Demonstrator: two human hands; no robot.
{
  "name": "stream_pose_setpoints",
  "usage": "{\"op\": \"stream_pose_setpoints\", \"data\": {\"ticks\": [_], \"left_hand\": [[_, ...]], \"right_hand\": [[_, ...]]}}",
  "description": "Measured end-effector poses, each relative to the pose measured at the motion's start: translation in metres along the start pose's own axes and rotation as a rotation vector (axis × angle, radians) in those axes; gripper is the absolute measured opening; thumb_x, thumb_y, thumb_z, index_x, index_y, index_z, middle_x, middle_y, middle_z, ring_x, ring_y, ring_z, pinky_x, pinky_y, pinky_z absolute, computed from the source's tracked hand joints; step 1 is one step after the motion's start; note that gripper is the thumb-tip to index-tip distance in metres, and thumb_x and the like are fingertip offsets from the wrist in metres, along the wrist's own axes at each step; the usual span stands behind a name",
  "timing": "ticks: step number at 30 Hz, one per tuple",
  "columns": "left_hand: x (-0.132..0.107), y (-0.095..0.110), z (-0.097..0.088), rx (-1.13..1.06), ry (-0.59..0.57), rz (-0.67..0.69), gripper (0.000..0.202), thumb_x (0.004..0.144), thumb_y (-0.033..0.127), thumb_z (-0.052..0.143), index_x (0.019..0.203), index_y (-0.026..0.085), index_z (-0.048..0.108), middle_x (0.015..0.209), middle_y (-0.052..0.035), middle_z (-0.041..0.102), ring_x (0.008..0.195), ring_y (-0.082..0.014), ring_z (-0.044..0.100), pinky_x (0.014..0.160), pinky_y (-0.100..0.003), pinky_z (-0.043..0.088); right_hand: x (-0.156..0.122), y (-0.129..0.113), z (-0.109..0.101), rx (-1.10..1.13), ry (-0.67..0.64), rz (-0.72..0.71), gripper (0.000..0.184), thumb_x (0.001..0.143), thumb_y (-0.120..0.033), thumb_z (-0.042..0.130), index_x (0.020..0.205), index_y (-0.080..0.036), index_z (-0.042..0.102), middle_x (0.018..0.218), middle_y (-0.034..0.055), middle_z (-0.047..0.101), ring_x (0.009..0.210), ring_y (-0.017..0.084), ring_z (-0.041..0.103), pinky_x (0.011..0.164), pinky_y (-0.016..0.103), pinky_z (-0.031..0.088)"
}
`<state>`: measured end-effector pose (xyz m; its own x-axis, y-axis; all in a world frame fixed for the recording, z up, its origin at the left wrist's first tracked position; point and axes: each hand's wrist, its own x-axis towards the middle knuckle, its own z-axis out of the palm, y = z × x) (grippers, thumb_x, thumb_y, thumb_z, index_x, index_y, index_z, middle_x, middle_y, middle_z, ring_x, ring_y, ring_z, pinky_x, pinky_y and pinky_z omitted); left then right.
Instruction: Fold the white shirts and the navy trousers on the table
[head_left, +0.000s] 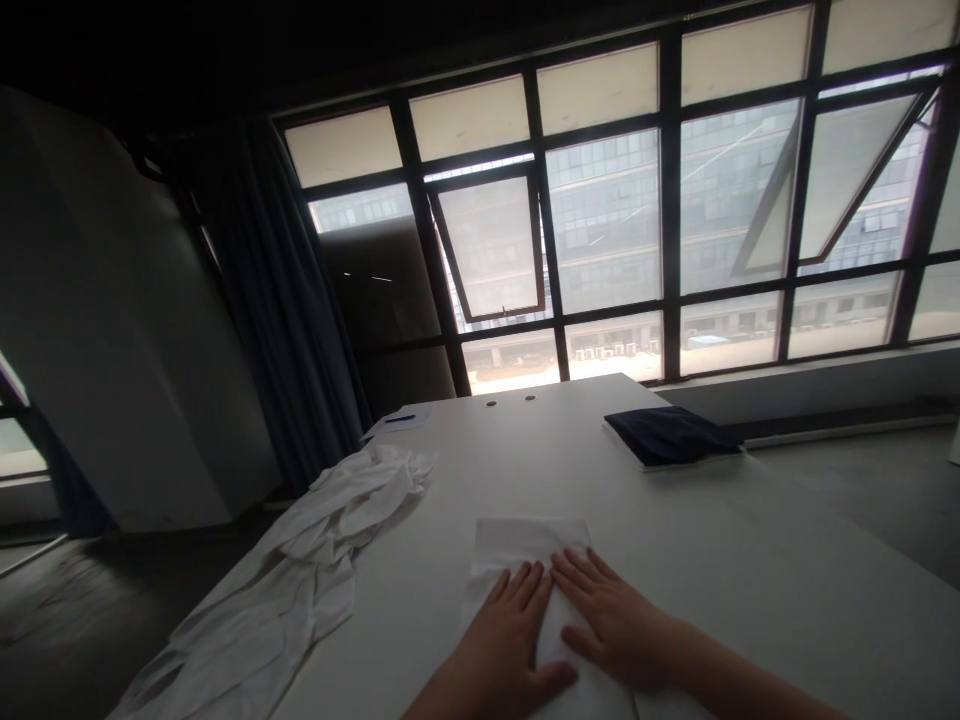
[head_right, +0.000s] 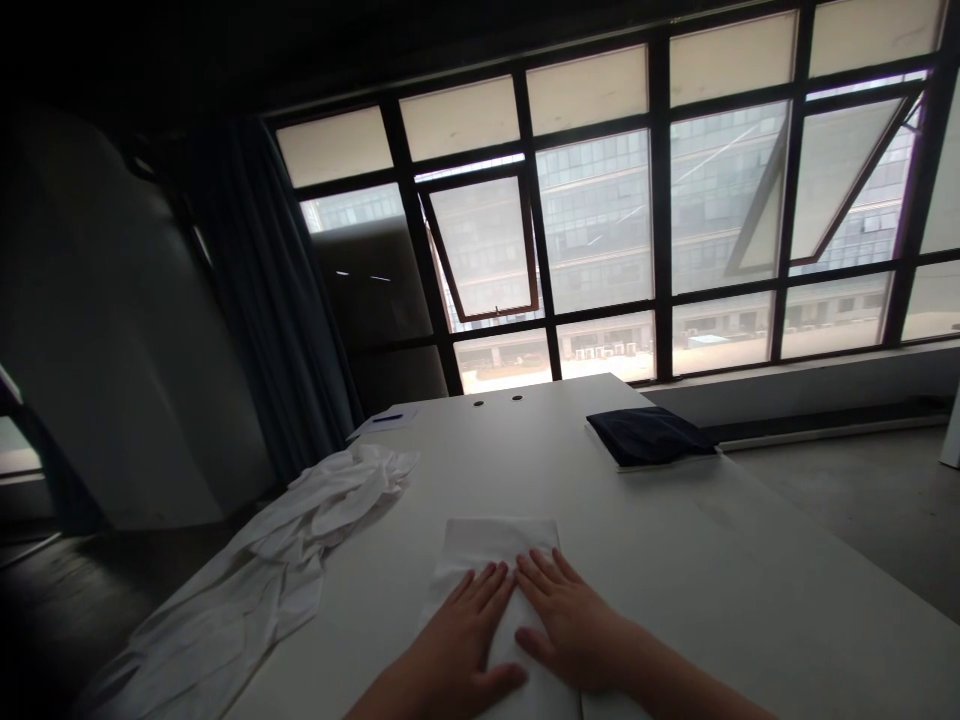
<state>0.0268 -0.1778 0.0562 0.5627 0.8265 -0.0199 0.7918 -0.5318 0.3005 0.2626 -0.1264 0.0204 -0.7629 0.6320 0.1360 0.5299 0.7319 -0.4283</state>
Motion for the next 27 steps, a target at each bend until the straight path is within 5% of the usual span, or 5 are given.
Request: {"op": "stream_pose_setpoints", "data": {"ticks": [4,10,17,22,27], "left_hand": [[0.007,-0.012,0.012,0.003,0.014,-0.018,0.085,0.091,0.073,0.047,0.160,0.031,0.018,0.166,-0.0047,0.013,0.153,-0.0322,0.010,0.124,-0.055,0.009],[-0.001,-0.046,0.016,0.031,0.091,-0.183,0.080,0.091,0.076,0.045,0.158,0.037,0.022,0.167,-0.0027,0.012,0.153,-0.0329,0.009,0.123,-0.058,0.010],[-0.006,-0.059,0.016,0.044,0.110,-0.287,0.082,0.091,0.075,0.045,0.157,0.029,0.030,0.166,-0.0068,0.020,0.153,-0.0324,0.011,0.122,-0.052,0.017],[-0.001,-0.063,0.020,0.000,0.311,-0.276,0.055,0.090,0.060,0.056,0.135,0.028,0.057,0.144,-0.0102,0.055,0.138,-0.0319,0.043,0.116,-0.049,0.030],[0.022,-0.101,0.014,-0.226,0.533,-0.464,0.039,0.092,0.045,0.049,0.117,0.018,0.059,0.122,-0.0123,0.063,0.110,-0.0248,0.061,0.096,-0.035,0.047]], "right_hand": [[0.002,0.024,0.006,-0.010,0.019,0.131,0.076,0.098,-0.065,0.035,0.159,-0.022,0.024,0.165,0.0099,0.018,0.152,0.029,0.016,0.124,0.051,0.008],[0.000,0.035,-0.001,-0.002,0.034,0.133,0.072,0.098,-0.065,0.033,0.158,-0.025,0.028,0.164,0.0079,0.023,0.151,0.027,0.022,0.123,0.047,0.012],[0.045,0.031,-0.031,-0.132,0.029,0.217,0.060,0.096,-0.059,0.042,0.137,-0.020,0.059,0.136,0.0163,0.062,0.128,0.031,0.054,0.113,0.051,0.029],[0.069,0.029,0.002,-0.130,0.085,0.204,0.081,0.097,-0.069,0.026,0.157,-0.014,0.029,0.164,0.0157,0.022,0.151,0.034,0.017,0.121,0.055,0.008],[0.069,0.036,0.017,-0.089,0.051,0.187,0.086,0.094,-0.075,0.025,0.159,-0.019,0.025,0.166,0.0128,0.015,0.153,0.035,0.010,0.121,0.058,0.000]]}}
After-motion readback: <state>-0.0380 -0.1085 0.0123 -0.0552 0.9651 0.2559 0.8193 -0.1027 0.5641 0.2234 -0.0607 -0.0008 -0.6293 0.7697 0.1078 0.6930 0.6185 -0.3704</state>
